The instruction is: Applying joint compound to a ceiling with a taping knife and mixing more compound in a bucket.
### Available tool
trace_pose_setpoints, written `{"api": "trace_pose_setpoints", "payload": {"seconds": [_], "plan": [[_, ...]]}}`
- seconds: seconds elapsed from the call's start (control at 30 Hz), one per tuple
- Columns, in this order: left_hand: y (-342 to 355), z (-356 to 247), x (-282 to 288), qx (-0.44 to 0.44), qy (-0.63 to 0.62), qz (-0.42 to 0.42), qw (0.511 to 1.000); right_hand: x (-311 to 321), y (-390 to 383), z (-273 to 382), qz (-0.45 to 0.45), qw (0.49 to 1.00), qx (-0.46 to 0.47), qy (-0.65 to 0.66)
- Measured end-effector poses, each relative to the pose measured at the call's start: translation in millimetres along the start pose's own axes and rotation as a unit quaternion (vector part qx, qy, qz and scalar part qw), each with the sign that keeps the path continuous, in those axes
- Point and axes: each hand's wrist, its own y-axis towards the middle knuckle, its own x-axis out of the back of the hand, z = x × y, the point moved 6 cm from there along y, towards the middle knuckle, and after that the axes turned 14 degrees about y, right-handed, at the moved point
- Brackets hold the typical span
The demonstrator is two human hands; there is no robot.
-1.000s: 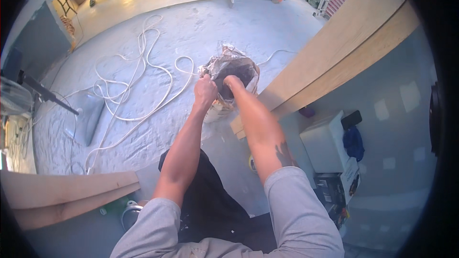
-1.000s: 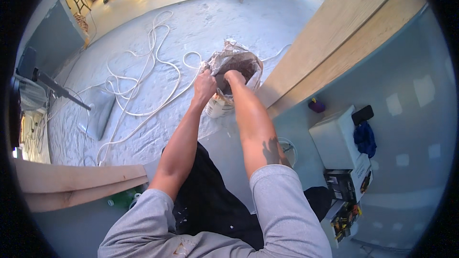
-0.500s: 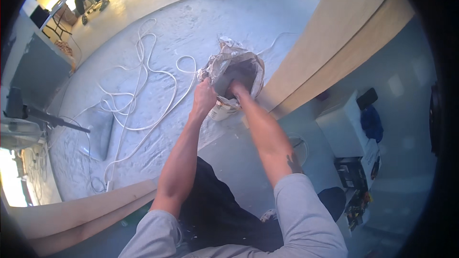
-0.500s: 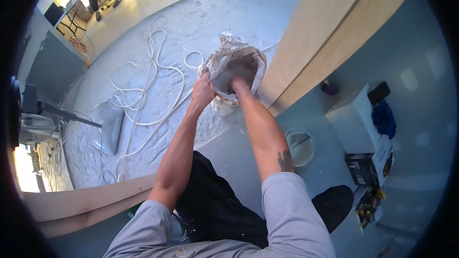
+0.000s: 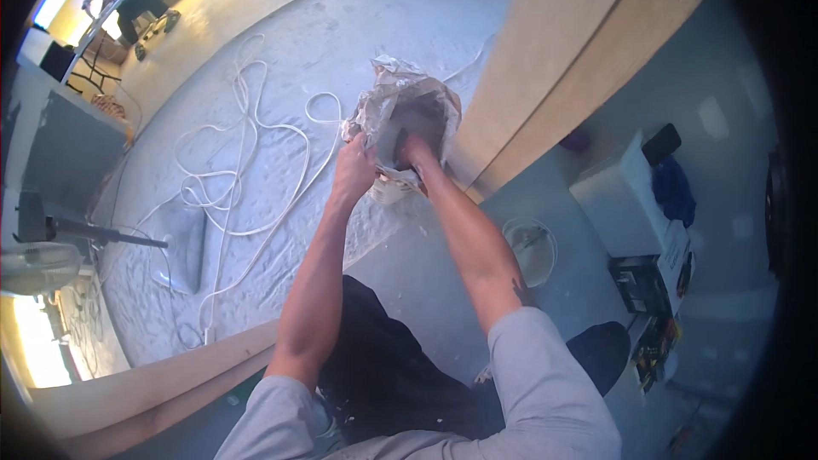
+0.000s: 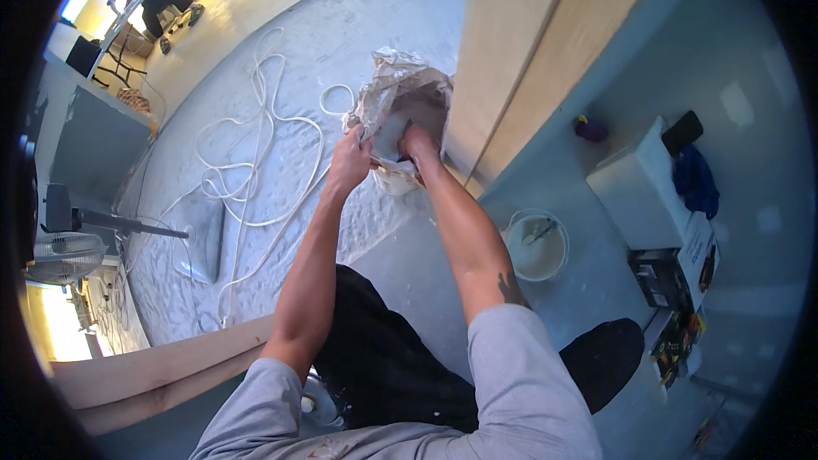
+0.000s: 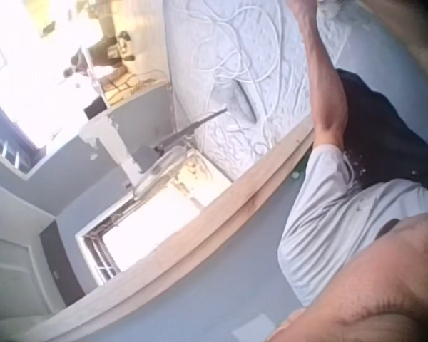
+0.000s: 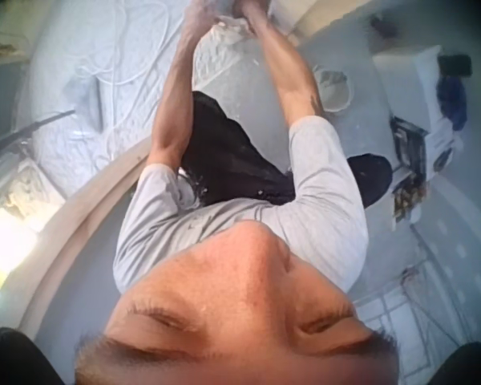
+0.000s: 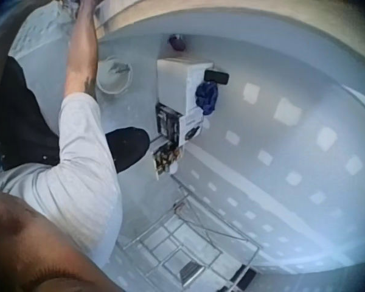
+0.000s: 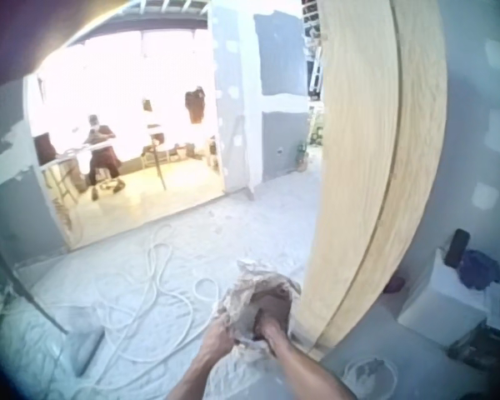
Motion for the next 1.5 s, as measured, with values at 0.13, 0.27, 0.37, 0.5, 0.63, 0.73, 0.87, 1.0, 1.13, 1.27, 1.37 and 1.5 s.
{"api": "trace_pose_setpoints", "payload": {"seconds": [0.13, 0.27, 0.37, 0.5, 0.63, 0.73, 0.87, 1.0, 1.13, 1.27, 1.37, 1.5], "plan": [[15, -37, -52, -0.066, 0.041, -0.004, 0.997, 11, 57, -83, -0.055, 0.995, 0.009, -0.088], [14, -17, -46, -0.049, 0.058, -0.015, 0.997, -10, 45, -66, -0.042, 0.999, 0.029, 0.014], [8, 7, -22, -0.012, 0.076, -0.009, 0.997, -25, 17, -24, -0.005, 0.999, 0.010, 0.036], [10, -120, -101, -0.259, 0.138, -0.121, 0.948, 90, 59, -161, -0.092, 0.988, 0.035, -0.117], [-7, -31, -59, -0.059, 0.082, -0.005, 0.995, 5, 12, -50, 0.017, 0.997, 0.072, -0.011], [-12, -35, -54, -0.078, 0.149, -0.045, 0.985, 13, 12, -45, -0.032, 0.999, 0.030, 0.031], [-15, -133, -118, -0.096, 0.063, -0.006, 0.993, 119, 31, -209, -0.171, 0.984, -0.036, 0.038], [-23, -34, -42, -0.031, 0.192, -0.071, 0.978, 19, -16, -49, -0.005, 0.999, 0.048, 0.021], [-29, -51, -27, -0.007, 0.171, -0.068, 0.983, 33, -14, -29, 0.107, 0.927, 0.200, -0.299], [-29, -92, -30, -0.034, 0.131, -0.070, 0.988, 97, 9, -57, 0.021, 0.963, 0.197, -0.180], [-37, -52, 23, -0.007, 0.201, -0.112, 0.973, 78, -47, 54, 0.015, 0.943, 0.289, -0.167], [-32, -92, 5, -0.040, 0.136, -0.087, 0.986, 132, -90, 17, 0.005, 0.953, 0.188, -0.237]]}}
